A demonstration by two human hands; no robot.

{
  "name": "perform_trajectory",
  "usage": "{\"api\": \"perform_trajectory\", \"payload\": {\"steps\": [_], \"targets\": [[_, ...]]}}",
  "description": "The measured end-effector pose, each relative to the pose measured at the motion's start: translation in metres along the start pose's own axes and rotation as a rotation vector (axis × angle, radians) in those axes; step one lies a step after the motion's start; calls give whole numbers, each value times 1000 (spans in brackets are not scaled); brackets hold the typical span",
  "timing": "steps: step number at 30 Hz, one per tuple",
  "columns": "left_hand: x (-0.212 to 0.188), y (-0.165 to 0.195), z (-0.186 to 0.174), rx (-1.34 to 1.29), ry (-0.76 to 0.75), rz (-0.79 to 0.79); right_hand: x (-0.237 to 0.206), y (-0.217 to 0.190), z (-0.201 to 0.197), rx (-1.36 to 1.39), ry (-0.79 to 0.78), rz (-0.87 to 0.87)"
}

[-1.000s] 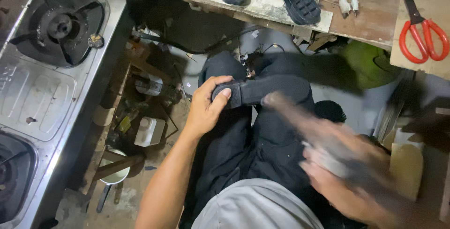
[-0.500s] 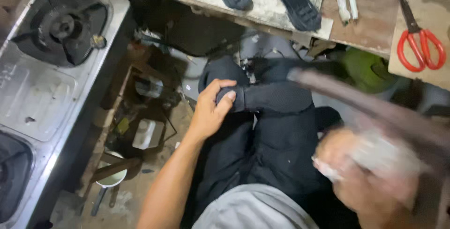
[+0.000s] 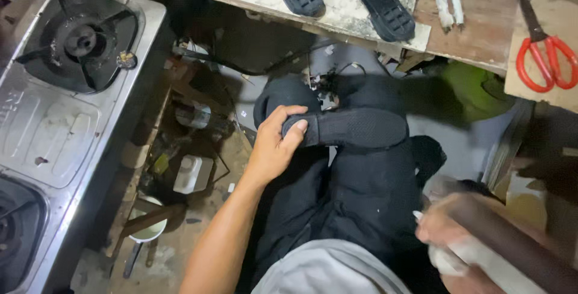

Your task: The person sits on the floor holding a shoe upper on their lap, hammers a rubber sole onto it, presses the sole and upper together by hand, and turns the shoe over to hammer and press the edges, working on the shoes one at a time.

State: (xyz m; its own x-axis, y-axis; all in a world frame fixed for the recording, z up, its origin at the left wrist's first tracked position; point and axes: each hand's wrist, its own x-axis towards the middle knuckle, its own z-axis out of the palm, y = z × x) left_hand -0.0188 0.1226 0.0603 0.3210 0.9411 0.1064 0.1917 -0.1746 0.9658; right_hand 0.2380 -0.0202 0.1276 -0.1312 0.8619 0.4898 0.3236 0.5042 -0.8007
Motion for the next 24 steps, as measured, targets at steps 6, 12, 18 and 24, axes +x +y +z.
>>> {"api": "perform_trajectory", "payload": {"steps": [6, 12, 18, 24], "targets": [[9, 15, 3, 103, -84, -62, -8, 24, 20, -763, -145, 383], [27, 40, 12, 992, -168, 454, -21, 41, 13, -586, -78, 376], [37, 52, 38, 1162, -508, 267, -40, 4, -30, -260, 226, 418], [36, 58, 53, 1181, -461, 299, -15, -19, -19, -72, 301, -36]]}}
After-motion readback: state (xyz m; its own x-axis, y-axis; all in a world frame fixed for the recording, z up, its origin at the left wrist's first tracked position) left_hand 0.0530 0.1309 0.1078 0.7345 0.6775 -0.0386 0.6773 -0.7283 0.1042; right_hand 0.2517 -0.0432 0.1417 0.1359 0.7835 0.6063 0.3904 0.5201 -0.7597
